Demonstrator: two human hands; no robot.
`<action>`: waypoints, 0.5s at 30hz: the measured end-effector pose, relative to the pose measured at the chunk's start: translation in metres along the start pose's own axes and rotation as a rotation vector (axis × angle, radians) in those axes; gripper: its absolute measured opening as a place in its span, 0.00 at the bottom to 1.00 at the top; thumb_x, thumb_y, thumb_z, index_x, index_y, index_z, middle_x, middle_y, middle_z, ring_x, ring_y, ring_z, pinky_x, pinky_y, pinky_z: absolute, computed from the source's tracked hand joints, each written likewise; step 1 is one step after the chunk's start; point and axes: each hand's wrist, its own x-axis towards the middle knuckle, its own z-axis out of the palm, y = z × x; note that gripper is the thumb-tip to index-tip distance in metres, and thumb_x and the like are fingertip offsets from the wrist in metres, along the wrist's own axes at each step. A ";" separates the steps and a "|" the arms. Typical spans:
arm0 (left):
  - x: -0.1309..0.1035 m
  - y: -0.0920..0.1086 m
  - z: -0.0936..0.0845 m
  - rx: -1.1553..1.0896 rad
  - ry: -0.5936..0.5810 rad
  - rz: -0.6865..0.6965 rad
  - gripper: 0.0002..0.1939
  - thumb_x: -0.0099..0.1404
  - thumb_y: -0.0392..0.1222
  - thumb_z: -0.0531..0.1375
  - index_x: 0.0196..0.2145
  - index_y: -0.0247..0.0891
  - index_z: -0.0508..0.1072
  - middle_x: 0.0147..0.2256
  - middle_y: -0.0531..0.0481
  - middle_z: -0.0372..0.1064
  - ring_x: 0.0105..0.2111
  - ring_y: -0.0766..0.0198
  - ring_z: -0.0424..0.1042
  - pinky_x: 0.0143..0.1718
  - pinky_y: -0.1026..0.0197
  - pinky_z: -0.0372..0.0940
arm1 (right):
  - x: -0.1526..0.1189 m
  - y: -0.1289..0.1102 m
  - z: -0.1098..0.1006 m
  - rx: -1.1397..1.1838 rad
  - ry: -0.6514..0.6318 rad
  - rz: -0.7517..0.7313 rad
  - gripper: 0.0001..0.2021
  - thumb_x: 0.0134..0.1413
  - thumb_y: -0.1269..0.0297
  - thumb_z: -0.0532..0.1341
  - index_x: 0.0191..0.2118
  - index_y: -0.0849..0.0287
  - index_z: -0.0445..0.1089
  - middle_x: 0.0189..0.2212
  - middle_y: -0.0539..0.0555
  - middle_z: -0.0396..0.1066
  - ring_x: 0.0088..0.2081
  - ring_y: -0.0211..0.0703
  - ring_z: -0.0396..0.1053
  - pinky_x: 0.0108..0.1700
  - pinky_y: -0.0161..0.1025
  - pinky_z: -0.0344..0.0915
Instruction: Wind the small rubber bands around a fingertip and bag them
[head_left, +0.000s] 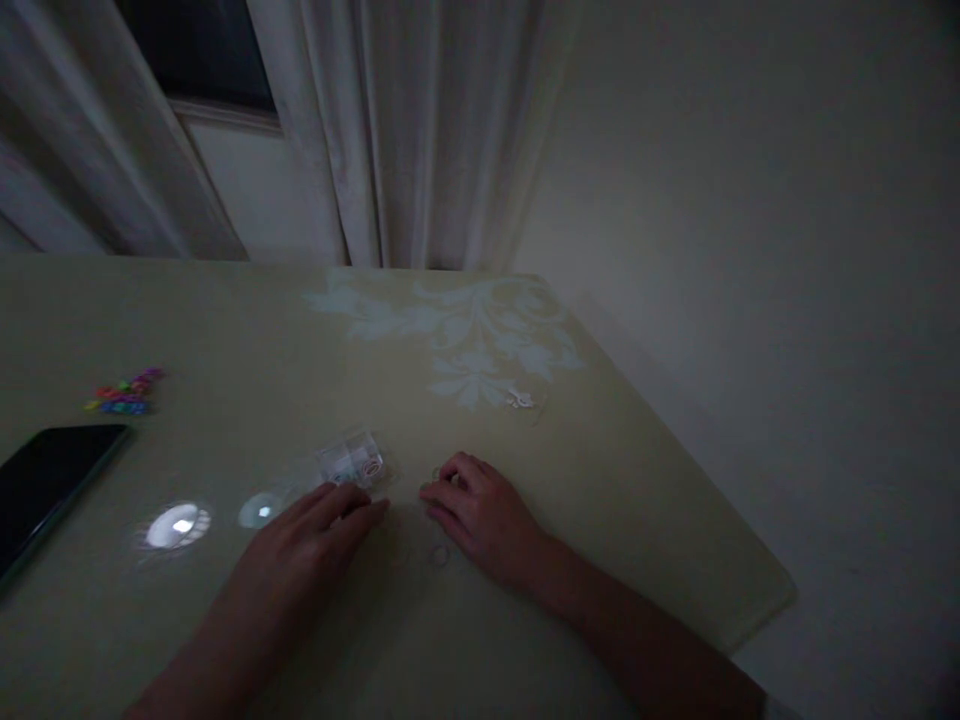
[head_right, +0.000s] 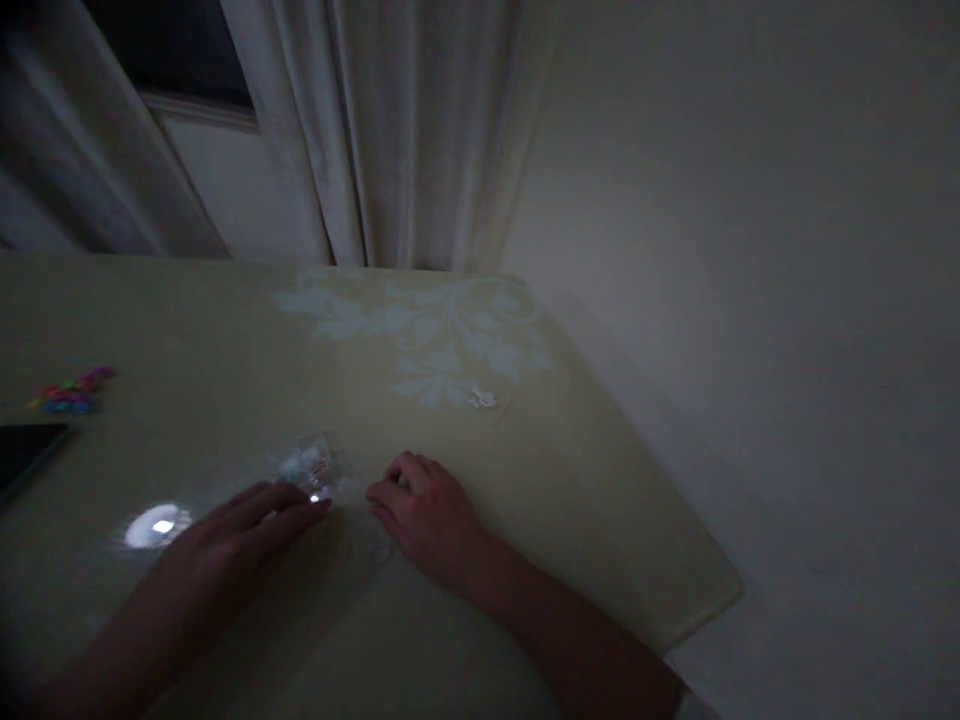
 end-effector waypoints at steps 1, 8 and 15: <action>0.000 0.003 0.002 -0.020 -0.054 0.003 0.25 0.65 0.27 0.52 0.47 0.47 0.82 0.44 0.46 0.80 0.41 0.56 0.80 0.40 0.60 0.72 | 0.001 -0.001 0.000 -0.023 -0.007 -0.004 0.05 0.68 0.65 0.66 0.46 0.58 0.78 0.44 0.56 0.73 0.46 0.46 0.71 0.51 0.42 0.70; 0.004 0.010 0.014 -0.085 -0.142 -0.086 0.21 0.64 0.27 0.50 0.42 0.41 0.79 0.46 0.41 0.79 0.44 0.50 0.79 0.43 0.53 0.73 | 0.000 0.000 0.004 -0.174 -0.028 -0.064 0.03 0.68 0.69 0.63 0.41 0.62 0.74 0.41 0.59 0.72 0.45 0.50 0.70 0.51 0.46 0.69; 0.015 0.019 0.003 -0.489 0.146 -0.265 0.11 0.71 0.44 0.58 0.45 0.45 0.80 0.39 0.51 0.83 0.36 0.58 0.83 0.36 0.62 0.76 | -0.001 -0.001 -0.005 0.108 0.012 0.025 0.02 0.66 0.71 0.63 0.43 0.60 0.72 0.42 0.55 0.70 0.44 0.45 0.70 0.48 0.40 0.69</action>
